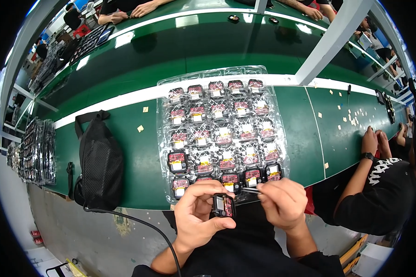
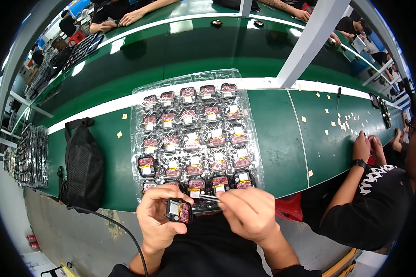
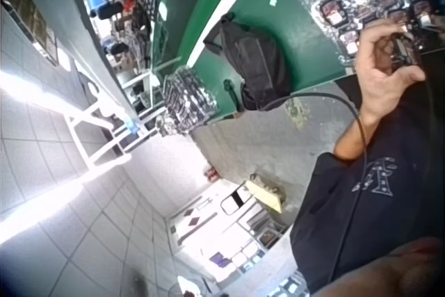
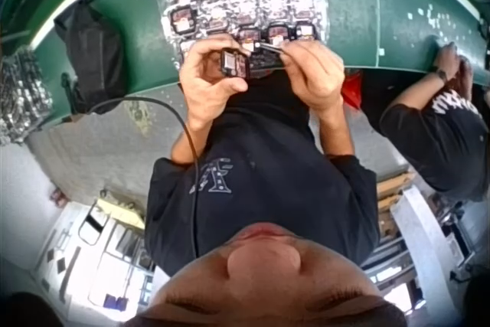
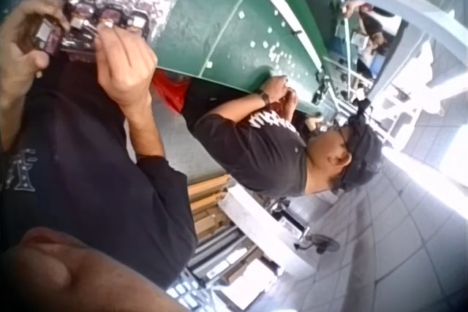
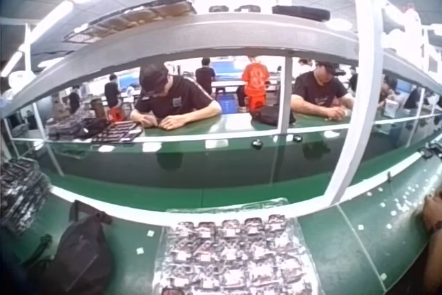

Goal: Manually assemble and inspect small electronic units on a production line.

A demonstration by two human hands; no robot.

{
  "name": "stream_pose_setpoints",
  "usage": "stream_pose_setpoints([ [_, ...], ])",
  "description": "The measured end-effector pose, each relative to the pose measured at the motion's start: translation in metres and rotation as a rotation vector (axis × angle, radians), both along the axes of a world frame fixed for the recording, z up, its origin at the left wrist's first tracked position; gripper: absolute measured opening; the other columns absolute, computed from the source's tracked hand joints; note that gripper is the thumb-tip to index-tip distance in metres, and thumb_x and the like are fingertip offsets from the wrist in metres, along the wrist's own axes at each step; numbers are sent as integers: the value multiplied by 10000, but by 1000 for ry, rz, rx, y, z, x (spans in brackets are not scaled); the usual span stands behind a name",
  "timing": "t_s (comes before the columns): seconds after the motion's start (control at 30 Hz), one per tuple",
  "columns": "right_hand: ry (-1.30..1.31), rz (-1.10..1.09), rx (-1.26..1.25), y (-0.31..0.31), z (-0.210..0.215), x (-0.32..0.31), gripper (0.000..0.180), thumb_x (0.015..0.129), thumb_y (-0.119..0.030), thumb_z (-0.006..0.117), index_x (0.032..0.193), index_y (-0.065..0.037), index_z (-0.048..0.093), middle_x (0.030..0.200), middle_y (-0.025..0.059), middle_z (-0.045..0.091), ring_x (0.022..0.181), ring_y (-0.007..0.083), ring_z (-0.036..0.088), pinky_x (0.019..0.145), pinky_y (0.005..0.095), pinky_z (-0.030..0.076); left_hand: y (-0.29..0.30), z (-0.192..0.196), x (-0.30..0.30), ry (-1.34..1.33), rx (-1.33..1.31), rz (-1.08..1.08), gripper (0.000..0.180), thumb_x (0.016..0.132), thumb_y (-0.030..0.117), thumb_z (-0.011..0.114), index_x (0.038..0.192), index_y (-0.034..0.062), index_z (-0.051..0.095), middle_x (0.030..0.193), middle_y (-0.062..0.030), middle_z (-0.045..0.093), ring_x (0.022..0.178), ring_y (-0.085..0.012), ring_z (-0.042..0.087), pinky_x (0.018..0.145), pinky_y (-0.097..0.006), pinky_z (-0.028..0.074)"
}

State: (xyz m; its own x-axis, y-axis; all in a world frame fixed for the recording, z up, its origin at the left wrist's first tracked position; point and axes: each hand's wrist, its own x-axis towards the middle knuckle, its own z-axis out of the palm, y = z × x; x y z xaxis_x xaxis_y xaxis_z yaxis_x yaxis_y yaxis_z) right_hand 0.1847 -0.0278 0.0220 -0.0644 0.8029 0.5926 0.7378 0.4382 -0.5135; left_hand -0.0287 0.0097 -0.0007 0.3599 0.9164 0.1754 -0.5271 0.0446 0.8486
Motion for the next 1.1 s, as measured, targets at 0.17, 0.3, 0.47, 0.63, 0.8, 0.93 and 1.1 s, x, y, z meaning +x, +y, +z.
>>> stream_pose_setpoints([
  [0.17,118,-164,-50,-2,-6,10,169,813,6,774,970,24,716,859,146,735,692,280,697,628,351,555,26,14,-11,437,245,338,569,722,45,937,1190,17,615,1196,-133,613,1090,-248,680,905,-364,578],
  [0.3,-22,-59,19,-8,-17,4,218,795,-4,778,1006,12,722,853,126,713,657,268,667,589,361,527,48,15,-5,952,593,474,373,706,91,925,974,49,670,1104,-118,639,974,-314,674,810,-403,566],
  [0.47,-16,-44,2,-11,-16,-5,234,781,-3,780,1009,7,727,854,119,700,657,263,667,570,354,528,52,13,-3,1199,689,508,311,724,110,911,920,52,676,1084,-118,638,1083,-370,652,872,-456,545],
  [0.63,-3,-124,-11,-14,-16,3,227,779,8,772,1000,10,722,859,124,702,682,281,683,591,363,546,48,13,-3,1302,755,467,309,767,172,884,1006,51,731,1086,-111,645,1236,-403,576,993,-497,490],
  [0.8,86,-252,-75,-23,-22,8,197,813,26,748,1006,24,712,909,147,687,733,282,684,630,368,553,42,19,-10,1369,795,444,225,875,48,752,1100,39,741,1091,-129,658,1253,-400,569,1032,-513,461],
  [0.93,156,-402,-149,-29,-30,13,214,850,20,747,1060,26,706,959,130,606,703,216,597,578,336,480,45,14,-6,1302,789,451,203,857,21,754,1059,26,732,1016,-133,685,1190,-380,619,1071,-526,437],
  [1.1,181,-429,-175,-25,-33,17,259,874,-21,763,1117,22,681,1001,111,560,702,176,542,544,311,428,50,9,-9,1332,892,458,167,852,59,770,1011,49,717,972,-96,687,1149,-348,631,1084,-542,436],
])
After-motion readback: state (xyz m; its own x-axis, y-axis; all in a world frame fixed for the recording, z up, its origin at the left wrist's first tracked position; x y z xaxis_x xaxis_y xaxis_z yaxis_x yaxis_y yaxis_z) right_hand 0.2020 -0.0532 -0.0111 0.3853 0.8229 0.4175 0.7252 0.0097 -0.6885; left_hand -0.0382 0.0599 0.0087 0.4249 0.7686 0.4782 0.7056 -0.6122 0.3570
